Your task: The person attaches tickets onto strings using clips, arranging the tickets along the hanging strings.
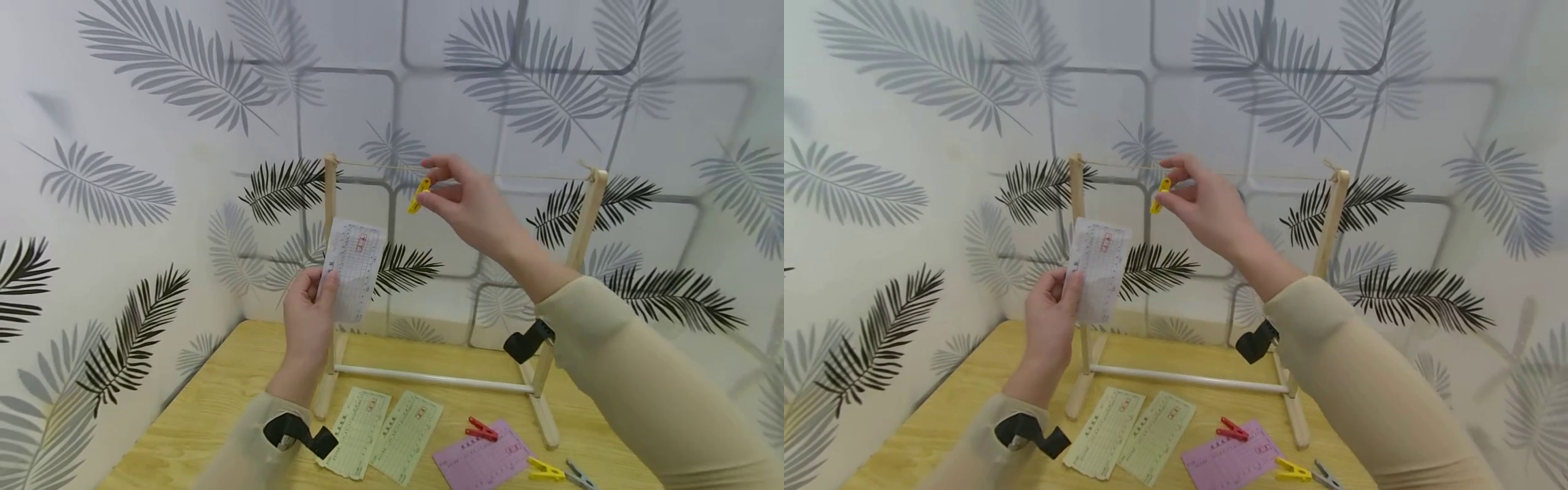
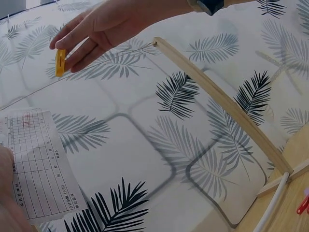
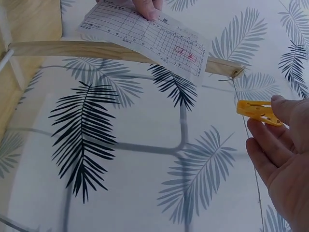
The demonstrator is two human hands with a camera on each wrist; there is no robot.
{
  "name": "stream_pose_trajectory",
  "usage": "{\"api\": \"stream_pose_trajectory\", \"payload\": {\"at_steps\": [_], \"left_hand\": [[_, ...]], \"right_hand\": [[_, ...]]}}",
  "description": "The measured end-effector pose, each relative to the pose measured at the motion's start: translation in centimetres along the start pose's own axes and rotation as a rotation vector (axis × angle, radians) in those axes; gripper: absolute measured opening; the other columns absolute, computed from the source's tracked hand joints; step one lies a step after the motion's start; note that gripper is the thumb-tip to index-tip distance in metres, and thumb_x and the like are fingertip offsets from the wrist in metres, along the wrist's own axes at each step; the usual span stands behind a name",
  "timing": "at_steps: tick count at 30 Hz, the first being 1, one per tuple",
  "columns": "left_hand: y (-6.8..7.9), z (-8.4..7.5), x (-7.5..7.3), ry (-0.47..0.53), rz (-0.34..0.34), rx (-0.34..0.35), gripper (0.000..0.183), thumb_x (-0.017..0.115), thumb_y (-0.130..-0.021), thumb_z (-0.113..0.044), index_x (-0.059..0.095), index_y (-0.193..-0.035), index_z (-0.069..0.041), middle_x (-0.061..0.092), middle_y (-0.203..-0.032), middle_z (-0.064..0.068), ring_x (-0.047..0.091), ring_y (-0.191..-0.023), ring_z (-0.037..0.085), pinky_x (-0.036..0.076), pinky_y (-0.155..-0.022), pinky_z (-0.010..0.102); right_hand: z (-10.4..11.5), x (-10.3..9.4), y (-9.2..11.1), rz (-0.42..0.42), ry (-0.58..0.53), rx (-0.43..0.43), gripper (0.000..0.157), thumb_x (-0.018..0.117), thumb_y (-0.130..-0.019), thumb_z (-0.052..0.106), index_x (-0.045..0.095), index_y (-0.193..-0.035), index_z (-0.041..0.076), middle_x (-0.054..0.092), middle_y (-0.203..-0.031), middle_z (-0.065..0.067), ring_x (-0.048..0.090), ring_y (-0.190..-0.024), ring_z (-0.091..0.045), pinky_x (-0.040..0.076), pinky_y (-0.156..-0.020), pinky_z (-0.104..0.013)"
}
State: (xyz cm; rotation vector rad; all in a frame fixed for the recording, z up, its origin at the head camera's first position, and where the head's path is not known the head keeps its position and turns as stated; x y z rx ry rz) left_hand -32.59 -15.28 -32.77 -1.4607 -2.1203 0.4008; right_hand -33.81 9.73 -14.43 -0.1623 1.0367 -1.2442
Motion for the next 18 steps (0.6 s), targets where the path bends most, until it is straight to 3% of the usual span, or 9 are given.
{"api": "stream_pose_trajectory", "payload": {"at_steps": [7, 18], "left_hand": [[-0.4, -0.4, 1.7, 0.052, 0.000, -0.044, 0.017, 0.069, -0.111, -0.013, 0.067, -0.117, 0.003, 0.079, -0.111, 0.018, 0.075, -0.096, 0.017, 0.059, -0.079, 0.029], [-1.7, -1.0, 3.5, 0.033, 0.033, -0.061, 0.020, 0.065, -0.114, -0.020, 0.068, -0.122, -0.001, 0.079, -0.118, 0.016, 0.076, -0.106, 0.029, 0.061, -0.087, 0.041]], "right_hand": [[1.5, -0.6, -3.1, -0.038, 0.079, -0.051, 0.034, 0.070, -0.110, 0.009, 0.052, -0.139, 0.007, 0.060, -0.130, -0.012, 0.074, -0.122, -0.025, 0.053, -0.096, -0.040], [3.0, -0.7, -6.8, -0.057, 0.159, -0.064, 0.033, 0.068, -0.111, 0.010, 0.051, -0.139, 0.010, 0.060, -0.127, -0.008, 0.074, -0.118, -0.024, 0.049, -0.089, -0.036]]}}
Point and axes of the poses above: each hand's wrist, its own y-axis away from the middle knuckle, its own x-axis out of the palm, z = x × y, the point moved 3 cm from there along -y, towards the middle knuckle
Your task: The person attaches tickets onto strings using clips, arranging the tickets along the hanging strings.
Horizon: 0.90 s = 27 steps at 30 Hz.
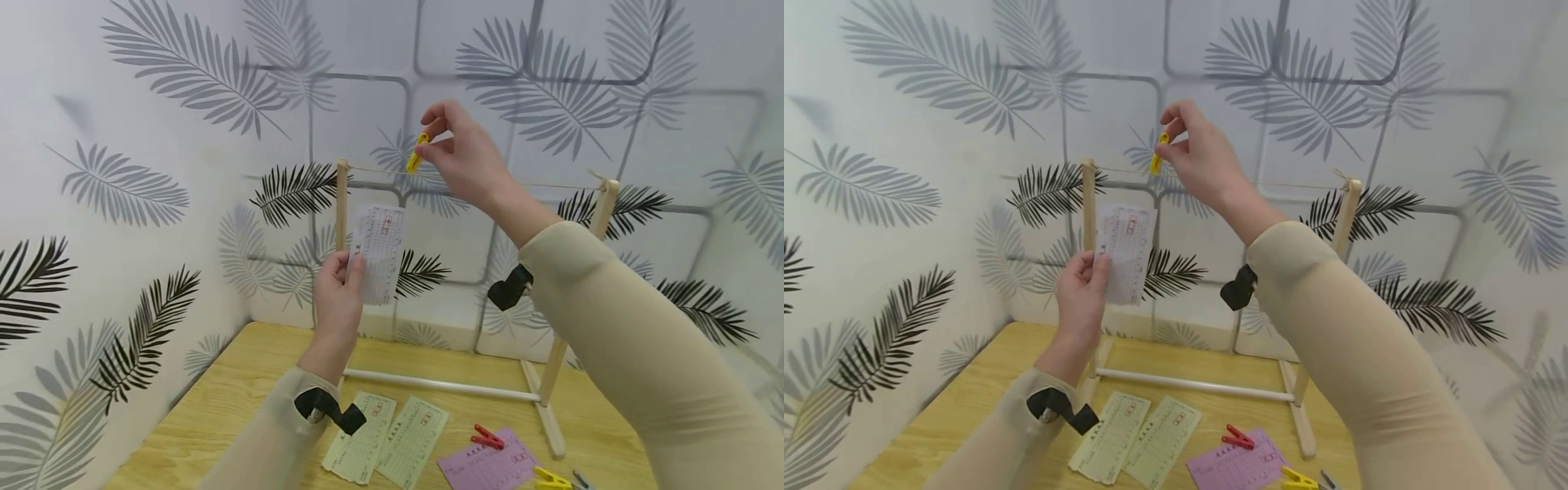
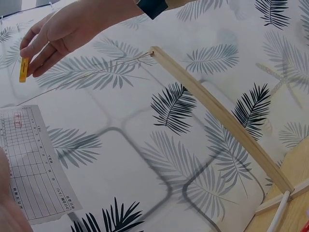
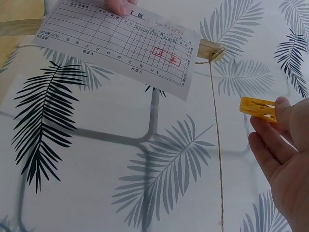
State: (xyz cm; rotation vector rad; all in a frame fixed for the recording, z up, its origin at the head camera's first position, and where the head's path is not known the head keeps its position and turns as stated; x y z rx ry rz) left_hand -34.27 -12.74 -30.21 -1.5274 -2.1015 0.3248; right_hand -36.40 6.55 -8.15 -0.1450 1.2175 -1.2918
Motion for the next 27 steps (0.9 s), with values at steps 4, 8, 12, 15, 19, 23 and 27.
{"api": "stream_pose_trajectory", "payload": {"at_steps": [4, 8, 12, 15, 19, 23, 27], "left_hand": [[-0.6, 0.0, 0.4, -0.003, -0.013, -0.011, 0.020, 0.064, -0.114, -0.018, 0.068, -0.124, 0.000, 0.080, -0.120, 0.016, 0.077, -0.109, 0.031, 0.062, -0.090, 0.046], [-1.1, 0.0, 0.7, -0.024, -0.034, -0.019, 0.019, 0.063, -0.115, -0.018, 0.068, -0.124, -0.001, 0.081, -0.116, 0.017, 0.078, -0.106, 0.032, 0.062, -0.086, 0.045], [-1.6, -0.2, 1.2, -0.031, -0.025, -0.015, 0.019, 0.062, -0.115, -0.017, 0.068, -0.124, -0.001, 0.081, -0.114, 0.018, 0.078, -0.105, 0.032, 0.061, -0.085, 0.044], [-1.9, -0.2, 1.5, -0.022, -0.015, -0.027, 0.018, 0.061, -0.115, -0.017, 0.067, -0.124, -0.002, 0.080, -0.116, 0.016, 0.077, -0.107, 0.031, 0.061, -0.087, 0.046], [-2.1, -0.2, 1.9, -0.004, -0.007, -0.037, 0.017, 0.060, -0.116, -0.018, 0.065, -0.122, -0.003, 0.080, -0.117, 0.015, 0.076, -0.109, 0.031, 0.060, -0.091, 0.049], [-2.5, -0.5, 2.1, 0.011, 0.005, -0.032, 0.017, 0.058, -0.117, -0.018, 0.065, -0.122, -0.003, 0.080, -0.118, 0.016, 0.076, -0.109, 0.031, 0.060, -0.090, 0.048], [-2.9, -0.6, 2.0, 0.017, 0.015, -0.029, 0.018, 0.057, -0.117, -0.019, 0.064, -0.122, -0.003, 0.080, -0.119, 0.015, 0.077, -0.107, 0.029, 0.061, -0.087, 0.044]], "right_hand": [[0.2, 0.5, -1.1, 0.000, 0.006, 0.014, 0.034, 0.070, -0.109, 0.009, 0.051, -0.138, 0.009, 0.062, -0.125, -0.007, 0.074, -0.115, -0.026, 0.051, -0.095, -0.035], [0.3, 1.1, -2.1, 0.005, -0.007, 0.019, 0.034, 0.071, -0.109, 0.008, 0.051, -0.137, 0.006, 0.063, -0.122, -0.007, 0.074, -0.112, -0.027, 0.052, -0.098, -0.035], [0.3, 1.6, -2.9, 0.008, -0.007, 0.019, 0.032, 0.070, -0.109, 0.010, 0.051, -0.135, 0.005, 0.063, -0.121, -0.007, 0.073, -0.112, -0.026, 0.051, -0.095, -0.034], [0.2, 2.1, -3.4, 0.010, 0.018, 0.021, 0.030, 0.068, -0.111, 0.011, 0.050, -0.134, 0.006, 0.063, -0.122, -0.007, 0.073, -0.113, -0.026, 0.052, -0.095, -0.034], [0.1, 2.9, -4.0, 0.013, 0.021, 0.030, 0.027, 0.067, -0.111, 0.011, 0.050, -0.131, 0.008, 0.062, -0.122, -0.007, 0.072, -0.114, -0.026, 0.052, -0.092, -0.034], [0.0, 3.5, -4.4, 0.008, 0.005, 0.041, 0.024, 0.067, -0.111, 0.010, 0.050, -0.128, 0.009, 0.062, -0.121, -0.007, 0.071, -0.113, -0.026, 0.051, -0.091, -0.033], [0.1, 4.2, -4.8, -0.004, 0.011, 0.042, 0.022, 0.068, -0.110, 0.007, 0.052, -0.125, 0.008, 0.062, -0.121, -0.007, 0.069, -0.114, -0.026, 0.053, -0.094, -0.032]]}}
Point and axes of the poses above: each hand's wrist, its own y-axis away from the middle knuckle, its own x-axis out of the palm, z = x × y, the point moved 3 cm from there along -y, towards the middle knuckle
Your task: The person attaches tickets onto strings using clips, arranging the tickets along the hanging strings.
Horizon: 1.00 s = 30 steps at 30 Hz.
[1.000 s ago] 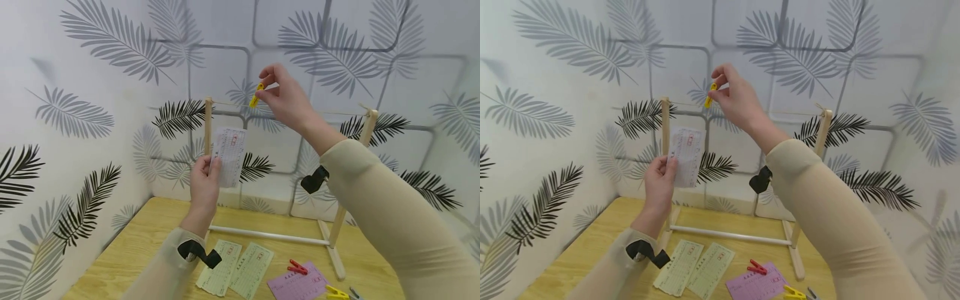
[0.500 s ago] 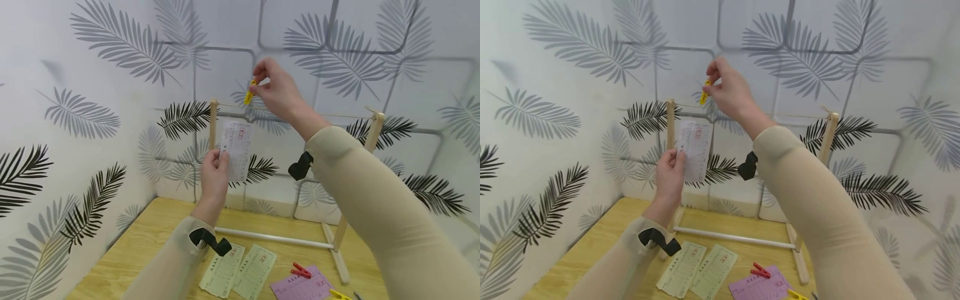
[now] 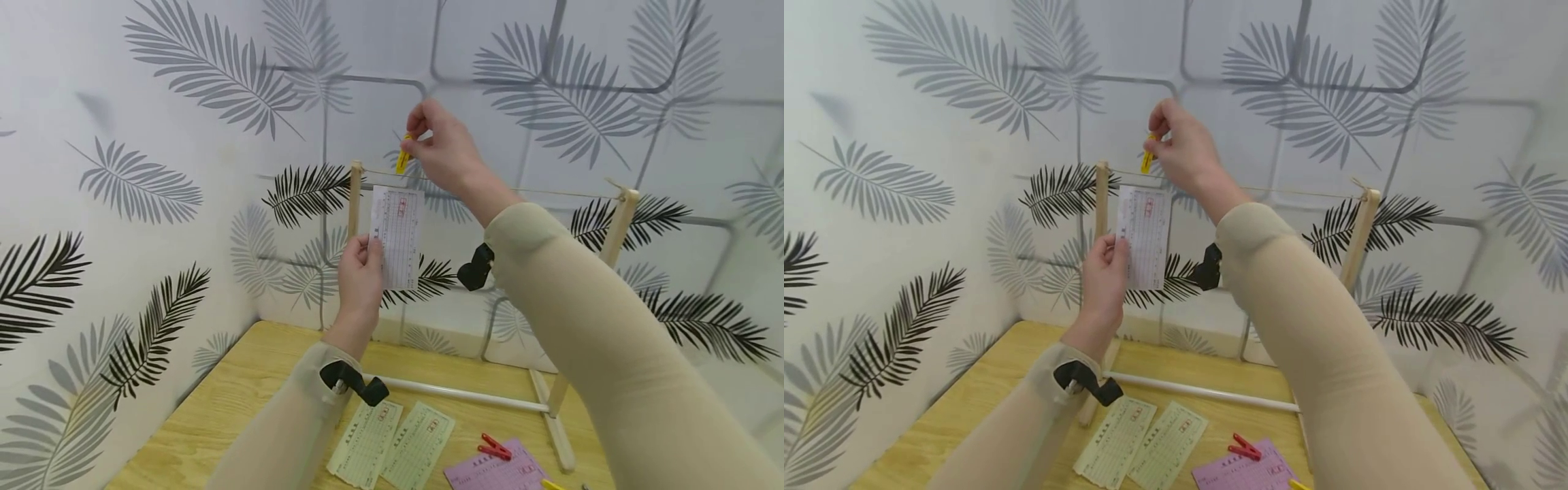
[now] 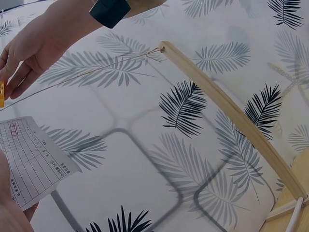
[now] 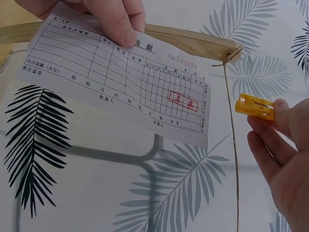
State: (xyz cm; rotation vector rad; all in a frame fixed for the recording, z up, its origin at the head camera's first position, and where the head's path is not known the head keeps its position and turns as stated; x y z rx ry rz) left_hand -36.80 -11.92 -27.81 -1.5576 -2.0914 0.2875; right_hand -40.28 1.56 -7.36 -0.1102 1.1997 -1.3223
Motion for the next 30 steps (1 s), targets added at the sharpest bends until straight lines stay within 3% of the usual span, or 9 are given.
{"api": "stream_pose_trajectory", "payload": {"at_steps": [8, 13, 30], "left_hand": [[-0.6, 0.2, 0.0, -0.023, 0.002, -0.030, 0.018, 0.057, -0.118, -0.022, 0.065, -0.118, -0.006, 0.080, -0.118, 0.012, 0.076, -0.105, 0.028, 0.060, -0.083, 0.042], [-0.9, 0.4, 0.2, -0.016, -0.004, -0.037, 0.018, 0.057, -0.118, -0.020, 0.066, -0.114, -0.005, 0.080, -0.115, 0.014, 0.075, -0.100, 0.026, 0.059, -0.079, 0.037], [-1.4, 0.0, -0.2, -0.020, -0.015, -0.032, 0.019, 0.057, -0.118, -0.023, 0.067, -0.119, -0.007, 0.078, -0.115, 0.009, 0.073, -0.098, 0.022, 0.056, -0.077, 0.035]], "right_hand": [[0.0, 0.5, -0.2, -0.006, 0.028, 0.011, 0.020, 0.069, -0.109, 0.005, 0.053, -0.122, 0.008, 0.062, -0.120, -0.007, 0.063, -0.114, -0.022, 0.053, -0.098, -0.030], [-0.2, 1.0, -0.3, 0.017, 0.047, 0.031, 0.018, 0.067, -0.111, 0.007, 0.054, -0.123, 0.008, 0.063, -0.123, -0.006, 0.064, -0.108, -0.023, 0.052, -0.090, -0.031], [-0.7, 1.8, -0.4, 0.061, 0.091, 0.031, 0.017, 0.065, -0.112, 0.009, 0.053, -0.124, 0.008, 0.062, -0.126, -0.008, 0.061, -0.110, -0.026, 0.051, -0.093, -0.034]]}}
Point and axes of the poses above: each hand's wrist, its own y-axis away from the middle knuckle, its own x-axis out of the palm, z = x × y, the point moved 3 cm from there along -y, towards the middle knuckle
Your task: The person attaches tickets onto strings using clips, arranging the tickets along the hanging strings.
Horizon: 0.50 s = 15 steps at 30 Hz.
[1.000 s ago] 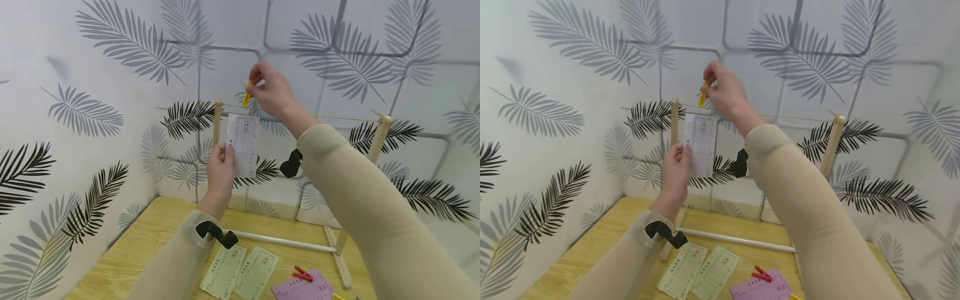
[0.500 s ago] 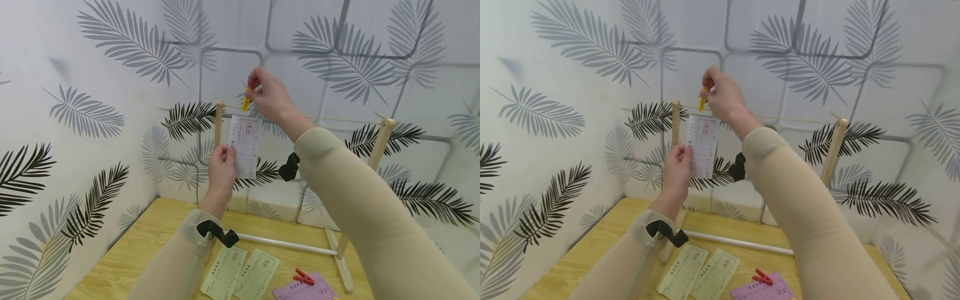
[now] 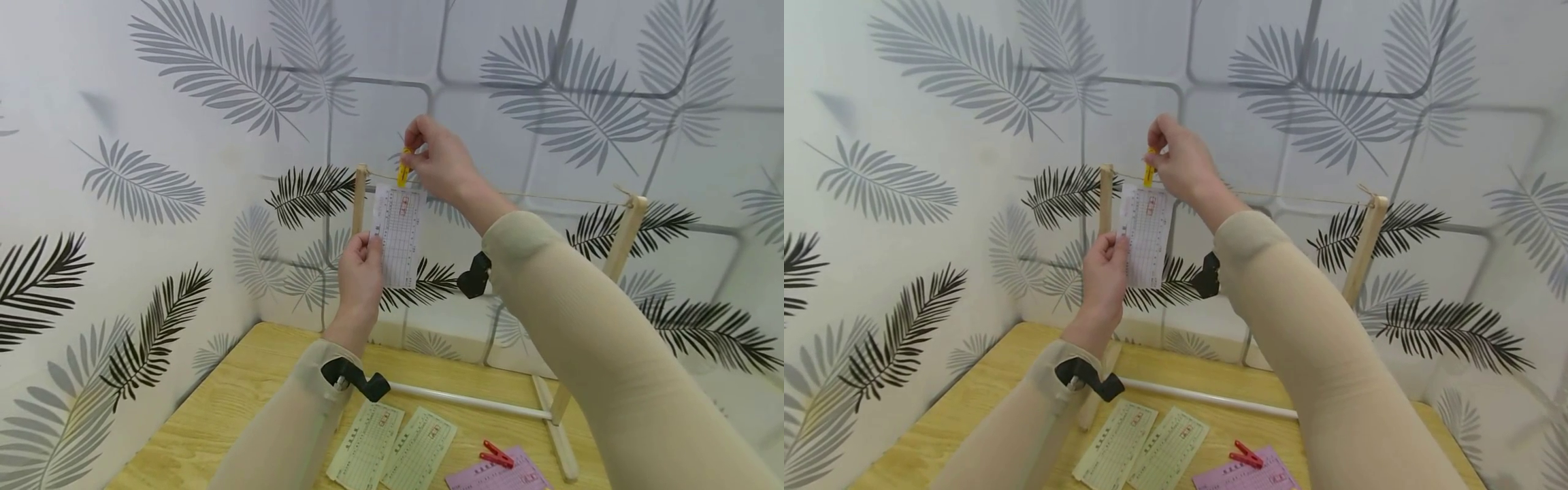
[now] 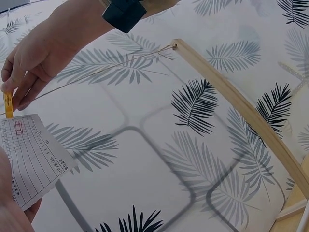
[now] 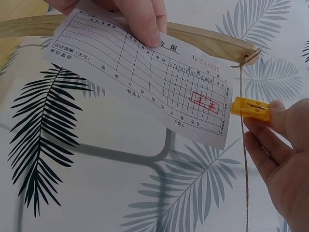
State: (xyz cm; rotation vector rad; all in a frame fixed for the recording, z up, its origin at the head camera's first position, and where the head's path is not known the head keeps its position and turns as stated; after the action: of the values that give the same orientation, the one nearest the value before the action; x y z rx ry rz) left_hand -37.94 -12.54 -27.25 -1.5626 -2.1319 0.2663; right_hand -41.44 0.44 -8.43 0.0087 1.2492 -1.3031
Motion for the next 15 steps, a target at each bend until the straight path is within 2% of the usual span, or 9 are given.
{"api": "stream_pose_trajectory", "payload": {"at_steps": [9, 15], "left_hand": [[0.03, 0.16, -0.12, -0.019, 0.004, 0.030, 0.019, 0.056, -0.118, -0.022, 0.067, -0.119, -0.006, 0.079, -0.110, 0.010, 0.073, -0.091, 0.021, 0.055, -0.071, 0.032], [-0.08, 0.37, -0.22, -0.031, -0.008, 0.030, 0.019, 0.057, -0.118, -0.024, 0.067, -0.120, -0.008, 0.079, -0.110, 0.008, 0.073, -0.092, 0.021, 0.056, -0.073, 0.032]], "right_hand": [[-0.29, 0.25, 0.03, 0.025, -0.003, 0.004, 0.016, 0.064, -0.112, 0.007, 0.053, -0.124, 0.009, 0.063, -0.128, -0.007, 0.062, -0.114, -0.027, 0.052, -0.096, -0.036], [-0.39, 0.35, 0.02, 0.056, -0.016, 0.002, 0.017, 0.064, -0.112, 0.006, 0.053, -0.124, 0.008, 0.063, -0.128, -0.009, 0.063, -0.113, -0.027, 0.053, -0.094, -0.037]]}}
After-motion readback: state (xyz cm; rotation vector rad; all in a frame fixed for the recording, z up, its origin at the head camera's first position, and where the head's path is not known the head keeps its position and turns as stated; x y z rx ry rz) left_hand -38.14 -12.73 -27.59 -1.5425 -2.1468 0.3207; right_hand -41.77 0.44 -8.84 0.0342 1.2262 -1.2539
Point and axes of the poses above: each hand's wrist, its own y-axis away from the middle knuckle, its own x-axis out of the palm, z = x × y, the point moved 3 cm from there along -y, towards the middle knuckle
